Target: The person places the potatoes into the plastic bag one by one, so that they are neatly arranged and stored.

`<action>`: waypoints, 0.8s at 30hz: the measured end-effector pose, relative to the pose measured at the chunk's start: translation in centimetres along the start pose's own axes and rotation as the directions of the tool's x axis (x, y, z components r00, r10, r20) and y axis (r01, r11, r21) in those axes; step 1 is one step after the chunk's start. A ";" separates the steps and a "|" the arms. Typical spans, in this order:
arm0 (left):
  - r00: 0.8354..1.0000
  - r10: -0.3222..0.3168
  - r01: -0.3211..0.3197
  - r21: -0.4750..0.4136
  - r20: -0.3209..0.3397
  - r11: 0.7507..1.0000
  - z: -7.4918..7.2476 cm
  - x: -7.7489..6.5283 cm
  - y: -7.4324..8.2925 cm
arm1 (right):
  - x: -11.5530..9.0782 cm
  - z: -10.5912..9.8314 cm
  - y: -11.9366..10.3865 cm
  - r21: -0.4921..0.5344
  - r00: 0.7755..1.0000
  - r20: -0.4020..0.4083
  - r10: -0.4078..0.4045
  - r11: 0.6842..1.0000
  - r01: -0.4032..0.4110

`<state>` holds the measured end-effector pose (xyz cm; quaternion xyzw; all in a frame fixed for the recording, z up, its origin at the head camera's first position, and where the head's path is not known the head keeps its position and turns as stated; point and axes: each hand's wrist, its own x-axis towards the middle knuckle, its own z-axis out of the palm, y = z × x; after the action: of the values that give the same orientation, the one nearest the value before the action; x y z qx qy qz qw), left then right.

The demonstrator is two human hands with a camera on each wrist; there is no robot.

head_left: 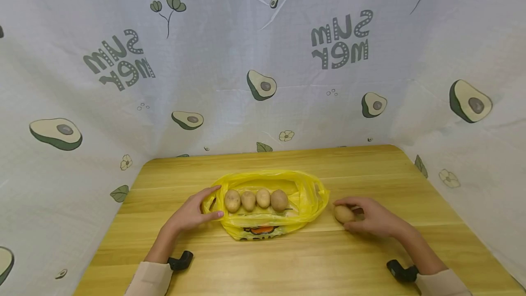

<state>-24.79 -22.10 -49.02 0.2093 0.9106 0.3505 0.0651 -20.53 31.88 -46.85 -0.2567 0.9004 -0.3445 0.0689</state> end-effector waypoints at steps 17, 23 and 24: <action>1.000 -0.002 0.002 0.003 -0.005 1.000 0.0 -0.1 0.1 | 0.2 0.0 0.3 0.110 0.991 -0.091 0.097 0.990 -0.086; 1.000 -0.005 0.005 0.001 -0.003 1.000 0.0 -0.1 0.1 | 0.3 -0.3 -0.3 0.166 0.969 -0.178 0.173 0.976 -0.143; 1.000 -0.004 0.004 0.001 -0.003 1.000 0.0 -0.1 0.1 | 0.4 -0.3 -0.4 0.166 0.964 -0.195 0.180 0.975 -0.148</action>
<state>-24.71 -22.08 -48.97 0.2068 0.9112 0.3503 0.0644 -20.77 31.61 -46.29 -0.1377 0.8923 -0.4293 0.0212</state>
